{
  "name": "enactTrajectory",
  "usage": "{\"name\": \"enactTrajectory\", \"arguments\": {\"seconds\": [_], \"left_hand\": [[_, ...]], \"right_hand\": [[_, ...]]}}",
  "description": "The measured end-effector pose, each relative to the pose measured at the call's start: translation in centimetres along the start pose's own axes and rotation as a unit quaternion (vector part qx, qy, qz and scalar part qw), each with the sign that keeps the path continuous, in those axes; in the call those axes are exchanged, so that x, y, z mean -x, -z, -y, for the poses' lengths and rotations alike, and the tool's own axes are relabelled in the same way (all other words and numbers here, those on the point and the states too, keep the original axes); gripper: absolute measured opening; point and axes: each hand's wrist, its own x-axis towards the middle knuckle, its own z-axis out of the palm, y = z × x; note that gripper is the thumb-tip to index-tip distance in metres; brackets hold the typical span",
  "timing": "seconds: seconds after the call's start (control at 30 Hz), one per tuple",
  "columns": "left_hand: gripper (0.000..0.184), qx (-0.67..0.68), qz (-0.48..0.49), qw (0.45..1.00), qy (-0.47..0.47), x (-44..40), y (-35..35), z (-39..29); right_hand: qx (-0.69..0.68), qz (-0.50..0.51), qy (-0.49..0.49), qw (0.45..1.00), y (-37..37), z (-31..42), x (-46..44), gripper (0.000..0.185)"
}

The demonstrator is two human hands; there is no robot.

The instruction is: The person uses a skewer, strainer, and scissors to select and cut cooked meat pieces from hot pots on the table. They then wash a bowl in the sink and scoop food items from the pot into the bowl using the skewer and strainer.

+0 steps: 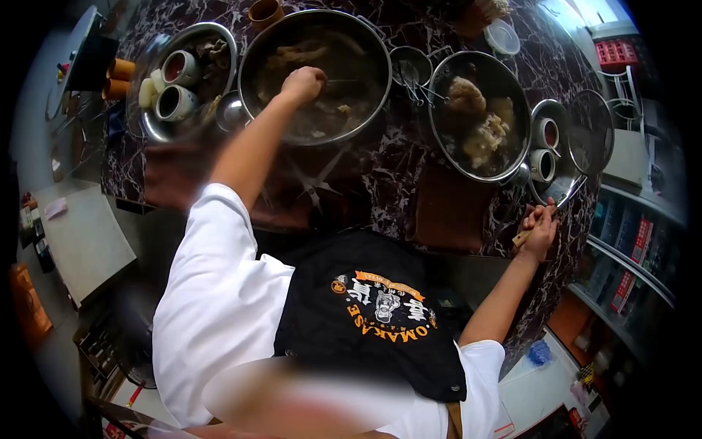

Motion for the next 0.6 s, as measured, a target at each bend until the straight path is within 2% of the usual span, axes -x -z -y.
{"name": "enactTrajectory", "arguments": {"seconds": [0.07,0.1,0.17,0.2,0.27,0.3,0.37,0.43,0.5,0.6], "left_hand": [[0.024,0.161,-0.007,0.986,-0.031,-0.2,-1.7,-0.6],[0.024,0.116,-0.017,0.993,-0.027,-0.4,2.1,3.0],[0.023,0.223,0.051,0.973,-0.007,1.1,1.5,3.1],[0.023,0.230,0.056,0.972,-0.004,1.5,1.2,2.4],[0.022,0.212,-0.001,0.976,-0.047,2.8,1.9,2.9],[0.022,0.212,0.001,0.976,-0.040,3.8,2.3,3.2],[0.022,0.035,-0.099,0.992,-0.064,5.3,3.6,3.6],[0.020,-0.149,-0.114,0.980,-0.065,6.8,5.3,4.4],[0.021,-0.245,-0.147,0.957,-0.043,7.4,6.1,6.0],[0.023,-0.292,-0.151,0.944,0.016,8.7,9.0,6.8]], "right_hand": [[0.012,-0.032,0.001,0.999,-1.2,2.0,1.7,0.031],[-0.053,0.002,-0.007,0.999,-4.4,-2.8,2.2,0.030],[-0.018,-0.005,-0.014,1.000,-4.4,-2.0,3.9,0.030],[-0.009,-0.005,-0.016,1.000,-4.6,-1.3,4.1,0.030],[-0.020,0.018,-0.006,1.000,-5.9,-1.4,5.0,0.030],[-0.018,0.020,-0.012,1.000,-6.5,-1.4,5.3,0.030],[-0.014,0.030,-0.008,0.999,-7.7,-1.6,5.7,0.031],[0.002,0.032,-0.006,0.999,-8.8,-1.8,6.1,0.032],[0.025,0.046,-0.001,0.999,-9.2,-2.0,6.3,0.034],[0.032,0.048,-0.005,0.998,-9.6,-2.0,6.5,0.034]]}}
